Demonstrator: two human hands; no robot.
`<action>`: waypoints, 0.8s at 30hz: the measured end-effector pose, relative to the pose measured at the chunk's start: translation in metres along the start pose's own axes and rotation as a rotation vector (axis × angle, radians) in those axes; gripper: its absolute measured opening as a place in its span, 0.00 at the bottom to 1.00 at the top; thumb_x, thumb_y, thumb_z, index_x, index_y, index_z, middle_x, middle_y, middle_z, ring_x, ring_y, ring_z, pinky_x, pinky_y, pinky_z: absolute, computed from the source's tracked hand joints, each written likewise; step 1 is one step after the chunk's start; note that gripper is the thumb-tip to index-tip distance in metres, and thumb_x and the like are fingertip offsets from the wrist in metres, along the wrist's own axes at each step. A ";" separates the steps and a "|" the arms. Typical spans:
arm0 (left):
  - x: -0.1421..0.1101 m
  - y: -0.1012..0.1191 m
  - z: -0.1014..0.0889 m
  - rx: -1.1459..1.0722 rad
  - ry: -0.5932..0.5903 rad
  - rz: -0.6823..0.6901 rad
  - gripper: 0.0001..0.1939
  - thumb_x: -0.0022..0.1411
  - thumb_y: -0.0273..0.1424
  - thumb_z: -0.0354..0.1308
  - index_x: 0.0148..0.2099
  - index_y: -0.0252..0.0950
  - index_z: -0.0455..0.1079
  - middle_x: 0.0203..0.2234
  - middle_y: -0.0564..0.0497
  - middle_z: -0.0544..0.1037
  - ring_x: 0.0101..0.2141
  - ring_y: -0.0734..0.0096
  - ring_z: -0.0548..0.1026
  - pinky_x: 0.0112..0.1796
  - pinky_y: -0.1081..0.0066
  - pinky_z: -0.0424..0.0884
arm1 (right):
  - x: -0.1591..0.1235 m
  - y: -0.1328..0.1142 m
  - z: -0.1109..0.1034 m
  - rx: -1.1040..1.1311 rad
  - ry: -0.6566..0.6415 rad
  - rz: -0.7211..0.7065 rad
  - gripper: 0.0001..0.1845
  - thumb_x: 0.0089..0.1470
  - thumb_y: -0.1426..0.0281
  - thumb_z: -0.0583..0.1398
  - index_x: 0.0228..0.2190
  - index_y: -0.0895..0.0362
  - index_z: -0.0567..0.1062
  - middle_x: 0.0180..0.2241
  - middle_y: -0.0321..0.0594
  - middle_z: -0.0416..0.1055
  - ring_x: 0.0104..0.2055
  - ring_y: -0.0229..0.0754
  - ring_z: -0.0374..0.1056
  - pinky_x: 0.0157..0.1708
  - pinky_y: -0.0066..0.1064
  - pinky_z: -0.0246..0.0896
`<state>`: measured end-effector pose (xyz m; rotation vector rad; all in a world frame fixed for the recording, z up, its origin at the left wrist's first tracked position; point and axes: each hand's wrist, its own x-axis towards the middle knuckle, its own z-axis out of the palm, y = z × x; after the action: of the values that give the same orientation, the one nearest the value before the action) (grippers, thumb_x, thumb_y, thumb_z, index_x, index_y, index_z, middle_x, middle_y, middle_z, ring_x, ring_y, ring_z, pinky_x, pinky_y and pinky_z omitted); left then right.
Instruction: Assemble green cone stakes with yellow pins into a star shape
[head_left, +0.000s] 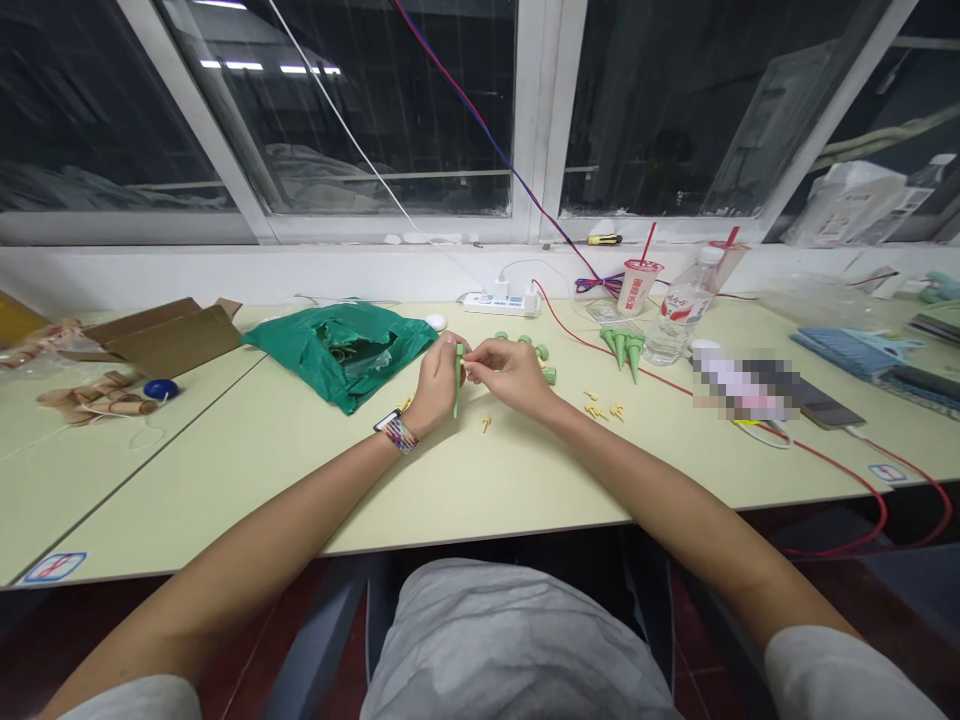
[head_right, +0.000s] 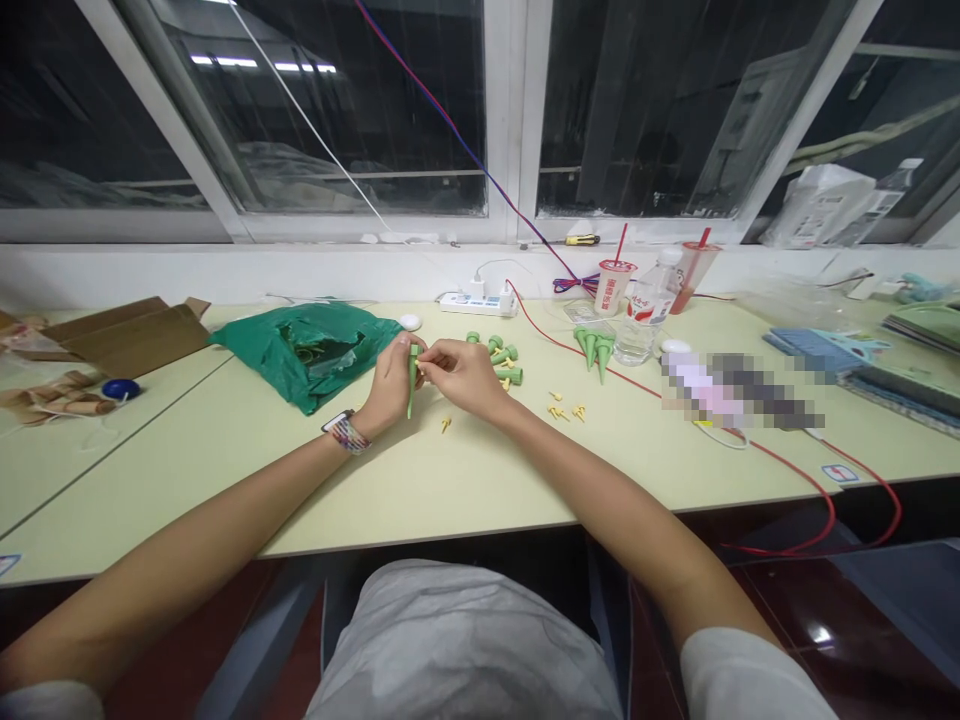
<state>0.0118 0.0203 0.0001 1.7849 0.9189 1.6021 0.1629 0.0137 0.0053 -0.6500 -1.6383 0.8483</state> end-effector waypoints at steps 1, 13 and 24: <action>-0.001 0.001 0.000 0.023 0.013 0.034 0.27 0.74 0.56 0.48 0.36 0.39 0.68 0.22 0.54 0.65 0.21 0.71 0.64 0.23 0.70 0.61 | 0.000 0.000 0.001 0.028 0.002 0.018 0.07 0.53 0.65 0.66 0.30 0.56 0.79 0.26 0.37 0.78 0.28 0.41 0.76 0.35 0.35 0.75; 0.003 0.008 -0.012 0.181 -0.065 0.104 0.26 0.76 0.55 0.44 0.38 0.39 0.67 0.27 0.51 0.69 0.27 0.67 0.67 0.30 0.66 0.65 | 0.001 -0.004 -0.009 0.111 -0.086 0.114 0.16 0.54 0.56 0.70 0.36 0.55 0.77 0.30 0.37 0.79 0.32 0.41 0.77 0.35 0.34 0.75; 0.011 -0.002 -0.024 0.238 -0.103 0.003 0.27 0.76 0.55 0.42 0.39 0.40 0.68 0.22 0.53 0.67 0.22 0.68 0.65 0.26 0.67 0.61 | -0.043 -0.010 -0.056 -0.651 -0.534 -0.088 0.17 0.56 0.78 0.63 0.44 0.52 0.84 0.42 0.41 0.73 0.40 0.41 0.70 0.39 0.31 0.60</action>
<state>-0.0116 0.0297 0.0083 2.0101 1.0958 1.4360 0.2275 -0.0147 -0.0052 -0.8270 -2.4500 0.4237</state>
